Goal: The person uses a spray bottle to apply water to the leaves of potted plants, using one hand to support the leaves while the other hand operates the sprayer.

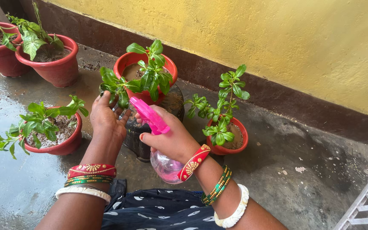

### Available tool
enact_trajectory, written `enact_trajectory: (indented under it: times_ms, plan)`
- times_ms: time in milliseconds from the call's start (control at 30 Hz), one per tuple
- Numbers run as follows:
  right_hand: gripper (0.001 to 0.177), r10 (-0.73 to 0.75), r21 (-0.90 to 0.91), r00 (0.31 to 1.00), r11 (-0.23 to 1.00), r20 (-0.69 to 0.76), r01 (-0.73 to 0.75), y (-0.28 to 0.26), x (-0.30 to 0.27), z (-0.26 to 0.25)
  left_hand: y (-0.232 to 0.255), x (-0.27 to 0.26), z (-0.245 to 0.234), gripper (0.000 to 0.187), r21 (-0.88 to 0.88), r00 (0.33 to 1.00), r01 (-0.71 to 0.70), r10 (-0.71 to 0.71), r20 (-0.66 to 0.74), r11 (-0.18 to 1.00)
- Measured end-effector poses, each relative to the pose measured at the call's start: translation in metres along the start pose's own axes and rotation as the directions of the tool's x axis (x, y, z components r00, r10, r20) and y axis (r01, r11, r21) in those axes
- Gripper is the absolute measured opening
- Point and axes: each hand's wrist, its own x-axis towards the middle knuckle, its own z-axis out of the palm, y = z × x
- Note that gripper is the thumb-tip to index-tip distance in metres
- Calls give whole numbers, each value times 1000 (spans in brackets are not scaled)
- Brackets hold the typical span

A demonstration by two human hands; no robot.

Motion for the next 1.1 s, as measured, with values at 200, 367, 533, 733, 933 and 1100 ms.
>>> enact_trajectory:
  times_ms: [200,367,533,733,933,1100]
  plan:
    - [51,15,-28,1000,1000,-1,-15,-3,-1,4,-6,9,-3,31,-96,1000,1,2,30,995]
    - [35,-155,-220,988,964,-14,148,12,2,3,-15,15,-4,34,-161,998,5,6,69,987]
    - [34,-200,-236,980,952,-2,194,18,1,1,-9,1,2,59,-197,995,23,-3,104,980]
    - [52,-51,-172,997,984,-61,40,4,0,-4,8,-9,8,77,-49,990,-21,27,137,999]
    - [53,-107,-141,986,986,-131,88,13,2,-9,11,-2,2,86,-82,987,-12,25,162,997]
    - [29,-229,-354,971,915,-62,193,18,3,-11,16,-11,6,75,-24,987,-17,21,158,1000]
